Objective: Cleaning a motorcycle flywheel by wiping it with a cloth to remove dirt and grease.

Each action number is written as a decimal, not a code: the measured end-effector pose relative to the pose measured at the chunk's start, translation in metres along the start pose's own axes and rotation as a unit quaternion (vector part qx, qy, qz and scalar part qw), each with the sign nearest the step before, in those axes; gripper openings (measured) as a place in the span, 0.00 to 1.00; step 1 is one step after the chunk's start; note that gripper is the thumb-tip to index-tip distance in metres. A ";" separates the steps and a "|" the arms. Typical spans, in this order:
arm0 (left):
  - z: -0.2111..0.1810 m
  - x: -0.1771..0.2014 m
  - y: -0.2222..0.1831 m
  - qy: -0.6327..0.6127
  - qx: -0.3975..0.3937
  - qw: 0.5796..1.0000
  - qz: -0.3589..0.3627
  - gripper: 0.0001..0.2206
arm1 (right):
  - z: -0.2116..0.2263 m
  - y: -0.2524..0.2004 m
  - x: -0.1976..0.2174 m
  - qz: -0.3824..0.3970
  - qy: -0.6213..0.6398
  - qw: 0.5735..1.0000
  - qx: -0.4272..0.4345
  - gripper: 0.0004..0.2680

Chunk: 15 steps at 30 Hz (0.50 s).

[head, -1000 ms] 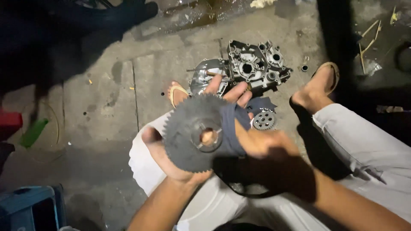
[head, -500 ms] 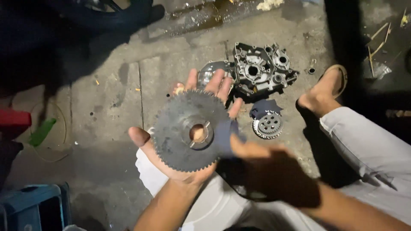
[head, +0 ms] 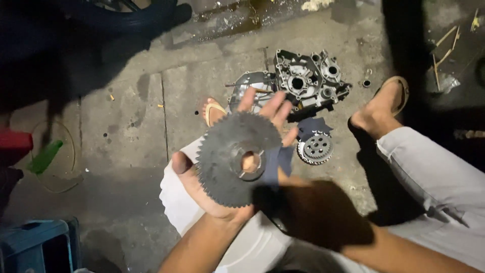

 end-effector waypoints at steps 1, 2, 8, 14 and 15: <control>0.000 0.001 0.000 0.001 -0.002 1.000 0.003 0.57 | -0.002 -0.003 -0.005 -0.002 -0.002 1.000 0.003 0.19; -0.001 0.003 -0.001 -0.022 -0.021 0.999 0.017 0.56 | -0.003 -0.008 -0.012 0.036 -0.027 0.999 -0.015 0.15; 0.009 0.009 0.000 0.002 0.000 1.000 -0.004 0.56 | -0.001 0.025 0.036 0.009 0.063 0.998 0.023 0.34; 0.008 0.010 0.000 0.021 -0.029 0.999 -0.008 0.53 | -0.003 0.021 0.037 0.026 0.070 0.997 0.005 0.31; 0.010 0.010 0.000 0.056 -0.028 0.998 -0.017 0.52 | -0.003 0.019 0.037 0.033 0.072 0.997 0.001 0.30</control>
Point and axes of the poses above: each hand's wrist, its own y-axis towards the middle knuckle, its own x-axis out of the back of the hand, z = x × y, the point moved 1 cm from there along y, towards the middle knuckle, and after that the axes turned 8 degrees about -y, right-handed, at the moved point
